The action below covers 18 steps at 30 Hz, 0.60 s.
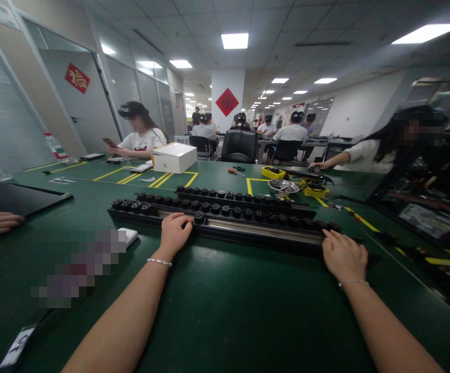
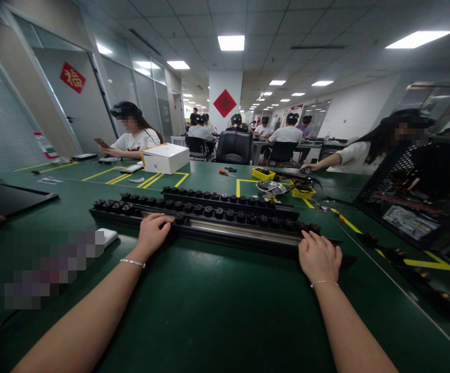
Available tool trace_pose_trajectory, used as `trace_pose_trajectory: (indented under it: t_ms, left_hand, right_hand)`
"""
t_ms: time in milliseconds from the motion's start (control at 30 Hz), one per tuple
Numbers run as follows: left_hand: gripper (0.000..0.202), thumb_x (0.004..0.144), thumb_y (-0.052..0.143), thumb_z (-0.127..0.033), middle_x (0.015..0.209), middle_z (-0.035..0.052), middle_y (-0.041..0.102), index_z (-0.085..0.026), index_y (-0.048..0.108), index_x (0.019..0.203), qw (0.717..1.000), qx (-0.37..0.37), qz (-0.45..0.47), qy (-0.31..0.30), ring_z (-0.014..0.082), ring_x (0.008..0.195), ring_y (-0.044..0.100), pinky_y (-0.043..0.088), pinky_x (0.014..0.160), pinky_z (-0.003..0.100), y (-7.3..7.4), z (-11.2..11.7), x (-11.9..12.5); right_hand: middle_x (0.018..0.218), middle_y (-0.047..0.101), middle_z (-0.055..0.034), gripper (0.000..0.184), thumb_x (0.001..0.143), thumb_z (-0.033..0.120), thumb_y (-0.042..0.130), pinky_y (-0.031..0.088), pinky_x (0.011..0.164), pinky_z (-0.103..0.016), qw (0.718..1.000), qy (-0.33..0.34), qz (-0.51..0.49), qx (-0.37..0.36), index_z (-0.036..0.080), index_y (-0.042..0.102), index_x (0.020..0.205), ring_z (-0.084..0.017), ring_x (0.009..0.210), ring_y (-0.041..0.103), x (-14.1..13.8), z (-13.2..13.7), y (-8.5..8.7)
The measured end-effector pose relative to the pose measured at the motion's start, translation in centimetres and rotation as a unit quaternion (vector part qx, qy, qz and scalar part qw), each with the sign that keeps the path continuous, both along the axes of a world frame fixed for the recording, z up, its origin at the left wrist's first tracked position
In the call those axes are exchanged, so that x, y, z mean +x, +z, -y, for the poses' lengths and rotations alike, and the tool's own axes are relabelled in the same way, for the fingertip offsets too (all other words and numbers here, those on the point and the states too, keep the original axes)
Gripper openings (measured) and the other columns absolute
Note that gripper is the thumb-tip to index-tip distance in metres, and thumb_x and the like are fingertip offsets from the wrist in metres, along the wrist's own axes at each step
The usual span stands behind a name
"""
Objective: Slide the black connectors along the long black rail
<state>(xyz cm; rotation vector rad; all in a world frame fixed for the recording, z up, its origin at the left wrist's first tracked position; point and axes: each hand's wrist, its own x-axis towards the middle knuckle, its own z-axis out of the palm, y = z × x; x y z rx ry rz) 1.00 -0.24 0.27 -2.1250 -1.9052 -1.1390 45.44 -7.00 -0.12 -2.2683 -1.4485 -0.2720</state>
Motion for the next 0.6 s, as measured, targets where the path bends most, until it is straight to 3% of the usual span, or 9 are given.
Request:
trace_pose_trajectory:
  t_ms: [600]
  left_hand:
    - [0.024, 0.077, 0.047, -0.026, 0.088, 0.0002, 0.073, -0.026, 0.072, 0.078, 0.999, 0.03, 0.003, -0.035, 0.0235, 0.105, 0.058, 0.04, 0.098, 0.042, -0.17, -0.13, 0.05]
  right_hand:
    - [0.134, 0.052, -0.0072, 0.054, 0.088, 0.036, 0.022, 0.023, 0.106, -0.055, 1.0, 0.001, 0.007, 0.007, 0.02, 0.057, 0.127, -0.029, 0.125, 0.041, 0.21, -0.2, -0.19]
